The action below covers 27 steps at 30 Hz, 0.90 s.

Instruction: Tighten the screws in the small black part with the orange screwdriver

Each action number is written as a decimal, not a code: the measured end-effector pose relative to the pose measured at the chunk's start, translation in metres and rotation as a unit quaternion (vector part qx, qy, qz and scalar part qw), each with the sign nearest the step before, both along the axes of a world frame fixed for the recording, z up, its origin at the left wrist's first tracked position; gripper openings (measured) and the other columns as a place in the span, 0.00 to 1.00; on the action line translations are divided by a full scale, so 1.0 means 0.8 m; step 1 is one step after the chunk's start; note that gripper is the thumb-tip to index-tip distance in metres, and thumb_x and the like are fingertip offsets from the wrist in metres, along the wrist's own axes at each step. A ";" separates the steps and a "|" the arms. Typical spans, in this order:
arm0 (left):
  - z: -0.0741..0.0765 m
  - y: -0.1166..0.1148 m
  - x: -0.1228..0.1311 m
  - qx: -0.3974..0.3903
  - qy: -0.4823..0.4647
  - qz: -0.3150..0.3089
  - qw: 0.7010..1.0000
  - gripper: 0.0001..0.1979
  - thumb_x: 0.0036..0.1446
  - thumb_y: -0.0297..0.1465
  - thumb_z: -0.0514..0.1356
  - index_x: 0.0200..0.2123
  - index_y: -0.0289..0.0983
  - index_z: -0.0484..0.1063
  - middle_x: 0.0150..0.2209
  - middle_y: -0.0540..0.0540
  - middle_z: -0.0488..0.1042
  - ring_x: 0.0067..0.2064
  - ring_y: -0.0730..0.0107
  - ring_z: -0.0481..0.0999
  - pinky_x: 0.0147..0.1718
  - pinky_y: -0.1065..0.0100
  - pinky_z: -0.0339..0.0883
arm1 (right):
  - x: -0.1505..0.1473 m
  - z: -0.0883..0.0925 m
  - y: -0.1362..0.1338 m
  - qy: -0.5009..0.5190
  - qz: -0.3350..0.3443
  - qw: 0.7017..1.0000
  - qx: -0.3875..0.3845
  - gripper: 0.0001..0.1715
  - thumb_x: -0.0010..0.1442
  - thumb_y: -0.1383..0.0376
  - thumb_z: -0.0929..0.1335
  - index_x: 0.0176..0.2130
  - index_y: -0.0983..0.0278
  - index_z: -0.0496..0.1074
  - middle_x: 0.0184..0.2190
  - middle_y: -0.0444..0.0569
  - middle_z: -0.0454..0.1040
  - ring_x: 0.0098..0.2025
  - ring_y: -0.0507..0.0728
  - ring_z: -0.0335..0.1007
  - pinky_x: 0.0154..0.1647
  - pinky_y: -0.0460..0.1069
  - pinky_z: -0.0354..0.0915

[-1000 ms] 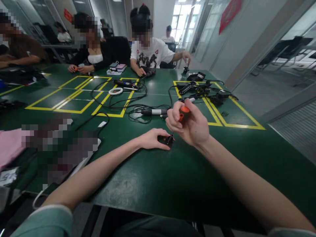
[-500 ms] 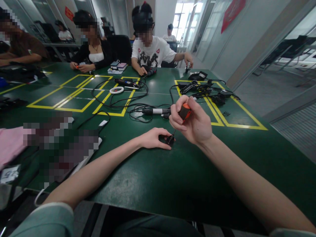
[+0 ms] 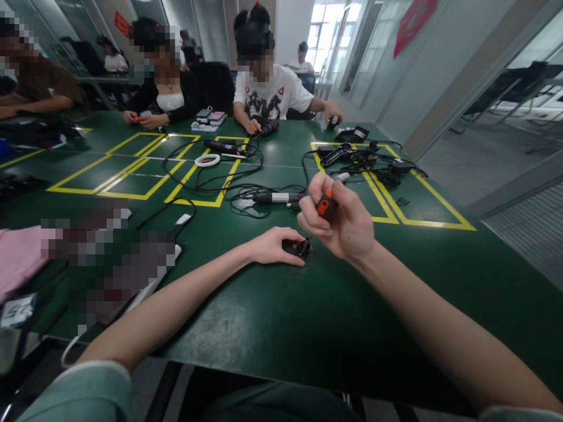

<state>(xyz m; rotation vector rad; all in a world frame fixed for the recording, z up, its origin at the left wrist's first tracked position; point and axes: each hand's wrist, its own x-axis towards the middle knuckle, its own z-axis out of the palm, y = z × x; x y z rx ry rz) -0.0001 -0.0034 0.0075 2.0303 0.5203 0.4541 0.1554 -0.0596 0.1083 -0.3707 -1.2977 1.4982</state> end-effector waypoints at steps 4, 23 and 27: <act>0.000 0.001 0.000 -0.002 0.005 -0.003 1.000 0.21 0.52 0.38 0.73 0.47 0.34 0.81 0.40 0.45 0.80 0.42 0.65 0.77 0.47 0.65 0.69 | 0.002 0.003 0.005 -0.012 0.006 1.000 -0.001 0.30 0.66 0.44 0.68 0.24 0.61 0.62 0.15 0.36 0.55 0.15 0.46 0.42 0.16 0.44 0.43; 0.010 -0.003 0.002 0.041 0.037 0.008 0.998 0.18 0.55 0.43 0.69 0.39 0.34 0.78 0.35 0.48 0.72 0.37 0.69 0.70 0.39 0.69 0.62 | 0.036 0.013 0.017 0.010 -0.050 0.999 -0.008 0.28 0.66 0.45 0.67 0.24 0.59 0.60 0.16 0.36 0.48 0.16 0.49 0.38 0.18 0.48 0.45; 0.013 -0.005 0.006 0.055 0.071 0.028 0.996 0.21 0.58 0.49 0.64 0.31 0.35 0.72 0.30 0.51 0.66 0.33 0.71 0.65 0.33 0.69 0.56 | 0.053 0.020 0.018 -0.041 -0.103 0.993 0.040 0.24 0.63 0.48 0.71 0.25 0.59 0.63 0.17 0.37 0.51 0.18 0.49 0.42 0.20 0.48 0.47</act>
